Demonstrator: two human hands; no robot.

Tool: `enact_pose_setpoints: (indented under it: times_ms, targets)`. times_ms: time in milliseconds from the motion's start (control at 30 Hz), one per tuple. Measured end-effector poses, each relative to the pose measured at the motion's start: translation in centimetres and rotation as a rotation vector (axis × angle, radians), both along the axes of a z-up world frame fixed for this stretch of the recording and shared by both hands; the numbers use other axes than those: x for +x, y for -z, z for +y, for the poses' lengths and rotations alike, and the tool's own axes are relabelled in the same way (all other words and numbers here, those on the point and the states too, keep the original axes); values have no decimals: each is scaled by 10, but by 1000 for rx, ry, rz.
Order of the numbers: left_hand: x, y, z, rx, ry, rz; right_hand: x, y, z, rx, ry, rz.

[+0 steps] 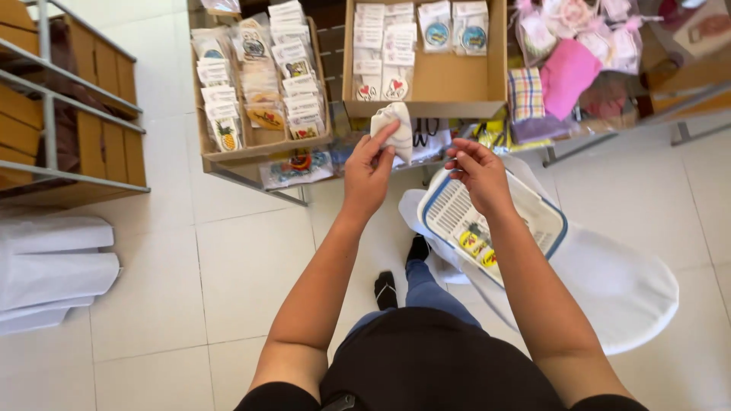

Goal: Organizing and restocking stickers into a partitioned display box from a plastic basket.

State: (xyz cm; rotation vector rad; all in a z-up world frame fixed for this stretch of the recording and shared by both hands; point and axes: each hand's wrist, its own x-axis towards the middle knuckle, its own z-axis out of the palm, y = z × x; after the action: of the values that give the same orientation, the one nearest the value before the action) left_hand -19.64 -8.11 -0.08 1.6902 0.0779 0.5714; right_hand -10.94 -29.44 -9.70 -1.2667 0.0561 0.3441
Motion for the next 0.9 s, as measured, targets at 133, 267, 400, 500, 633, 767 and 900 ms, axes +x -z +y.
enact_pose_setpoints:
  times_ms: [133,267,400,500,633,767,900]
  targets:
    - [-35,38,-1,-120,47,49,-48,14,-33,-51,34,30]
    - [-49,43,-14,-133,91,57,-75,19,-73,-120,74,90]
    - [-62,36,-40,-160,165,71,-97,21,-113,-120,131,144]
    - [-66,43,-64,-186,189,104,-106,28,-135,-102,145,182]
    - [-72,74,-109,-111,227,185,-117,44,-164,-90,139,252]
    - [-79,100,-158,-98,317,355,-121,75,-205,-84,115,356]
    - [-78,128,-209,-59,356,520,-112,120,-250,-119,93,480]
